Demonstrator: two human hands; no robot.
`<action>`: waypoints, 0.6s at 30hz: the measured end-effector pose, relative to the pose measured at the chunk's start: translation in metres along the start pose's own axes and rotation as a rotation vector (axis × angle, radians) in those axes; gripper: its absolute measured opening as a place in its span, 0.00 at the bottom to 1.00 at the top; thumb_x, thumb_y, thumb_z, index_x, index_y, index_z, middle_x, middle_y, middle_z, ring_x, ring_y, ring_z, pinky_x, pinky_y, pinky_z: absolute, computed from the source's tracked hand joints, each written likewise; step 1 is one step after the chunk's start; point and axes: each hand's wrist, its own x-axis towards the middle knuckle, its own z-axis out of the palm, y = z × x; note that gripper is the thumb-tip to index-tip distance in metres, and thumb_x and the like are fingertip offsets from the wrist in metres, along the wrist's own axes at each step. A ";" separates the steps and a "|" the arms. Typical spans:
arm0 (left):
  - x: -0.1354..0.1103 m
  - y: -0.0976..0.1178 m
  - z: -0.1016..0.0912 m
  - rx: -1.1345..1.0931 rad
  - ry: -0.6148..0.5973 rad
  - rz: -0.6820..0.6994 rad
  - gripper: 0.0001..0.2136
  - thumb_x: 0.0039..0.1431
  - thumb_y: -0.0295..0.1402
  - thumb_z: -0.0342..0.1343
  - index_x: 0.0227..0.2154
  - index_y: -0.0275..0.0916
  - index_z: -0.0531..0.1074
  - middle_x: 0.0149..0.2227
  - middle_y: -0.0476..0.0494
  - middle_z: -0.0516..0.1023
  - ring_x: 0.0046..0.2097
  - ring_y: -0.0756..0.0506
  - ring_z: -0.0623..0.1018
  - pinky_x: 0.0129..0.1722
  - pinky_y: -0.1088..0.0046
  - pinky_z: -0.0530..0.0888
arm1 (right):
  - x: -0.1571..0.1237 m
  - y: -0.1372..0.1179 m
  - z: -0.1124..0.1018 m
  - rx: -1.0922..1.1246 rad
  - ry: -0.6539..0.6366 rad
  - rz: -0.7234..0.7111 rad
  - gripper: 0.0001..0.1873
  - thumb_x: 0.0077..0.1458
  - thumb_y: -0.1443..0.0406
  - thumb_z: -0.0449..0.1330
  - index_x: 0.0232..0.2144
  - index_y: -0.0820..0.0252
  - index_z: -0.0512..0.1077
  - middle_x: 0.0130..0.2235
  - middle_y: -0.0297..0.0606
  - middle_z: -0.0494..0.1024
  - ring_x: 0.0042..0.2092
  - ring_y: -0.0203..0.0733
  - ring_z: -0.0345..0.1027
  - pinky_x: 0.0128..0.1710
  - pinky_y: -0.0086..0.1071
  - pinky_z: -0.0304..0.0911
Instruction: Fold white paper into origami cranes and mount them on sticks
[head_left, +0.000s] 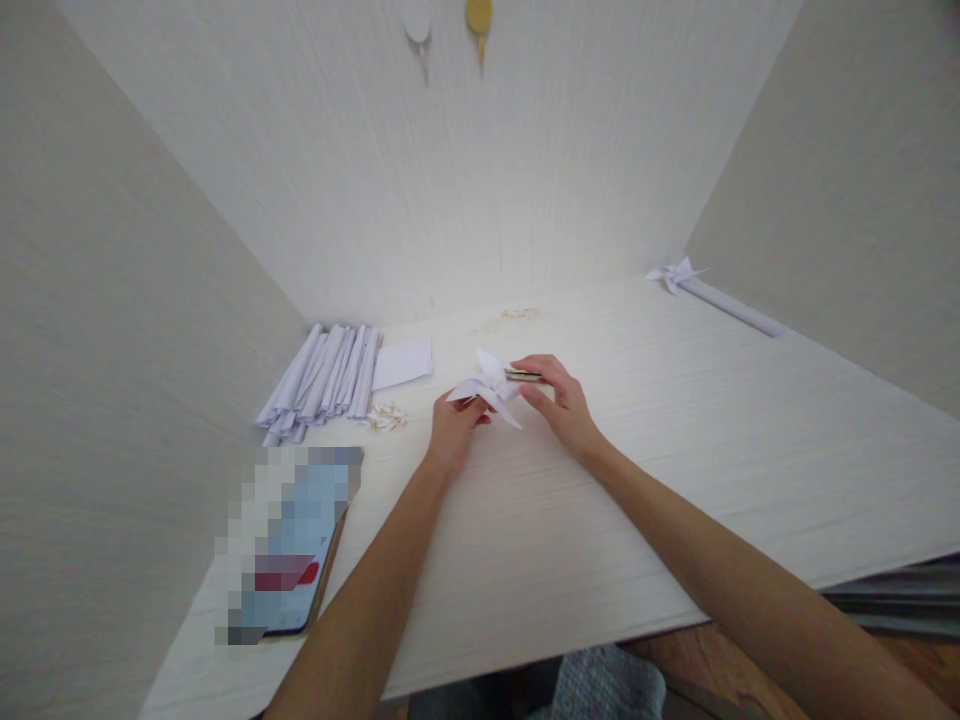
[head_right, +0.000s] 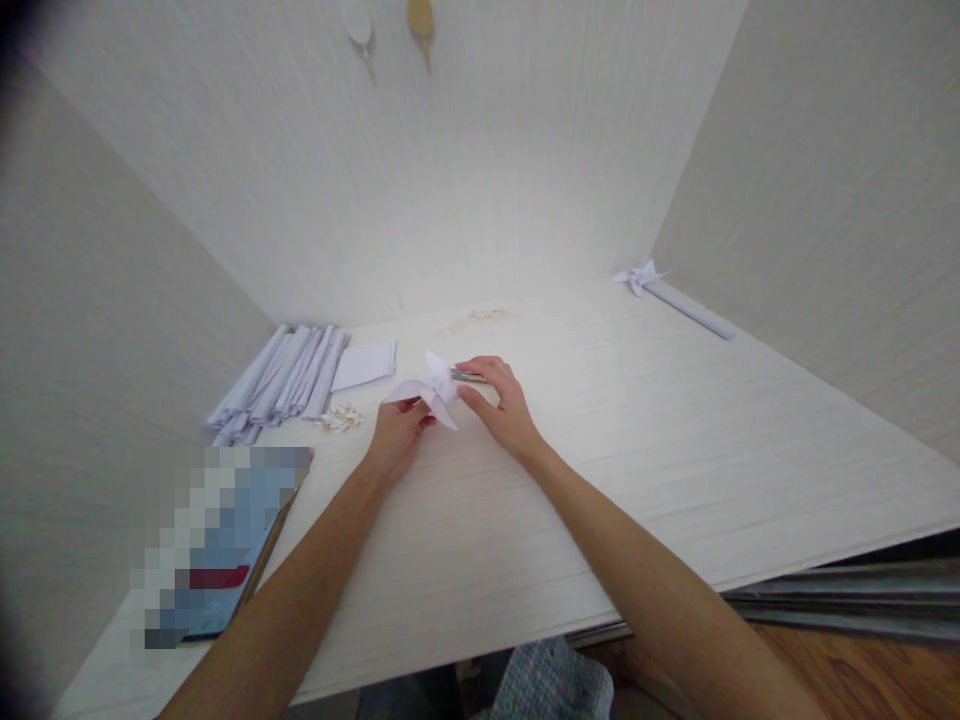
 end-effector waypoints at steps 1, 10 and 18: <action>0.000 0.000 0.000 0.001 -0.004 -0.003 0.07 0.36 0.32 0.59 0.21 0.35 0.72 0.21 0.50 0.72 0.24 0.53 0.70 0.22 0.79 0.65 | 0.000 -0.001 0.000 -0.005 -0.013 -0.011 0.14 0.51 0.55 0.55 0.40 0.51 0.71 0.41 0.40 0.70 0.46 0.43 0.62 0.48 0.43 0.57; -0.005 0.007 0.003 0.010 -0.034 -0.017 0.06 0.35 0.32 0.60 0.18 0.36 0.70 0.18 0.53 0.70 0.23 0.54 0.68 0.22 0.80 0.64 | -0.002 -0.003 0.004 -0.102 -0.058 -0.034 0.18 0.45 0.57 0.61 0.42 0.48 0.70 0.44 0.40 0.67 0.49 0.45 0.60 0.51 0.45 0.55; -0.002 0.002 0.002 -0.003 -0.041 -0.017 0.06 0.35 0.29 0.60 0.21 0.35 0.72 0.19 0.52 0.72 0.23 0.55 0.69 0.22 0.80 0.64 | -0.001 -0.004 0.004 -0.096 -0.072 -0.044 0.14 0.46 0.57 0.60 0.38 0.49 0.72 0.42 0.39 0.67 0.47 0.45 0.61 0.50 0.45 0.56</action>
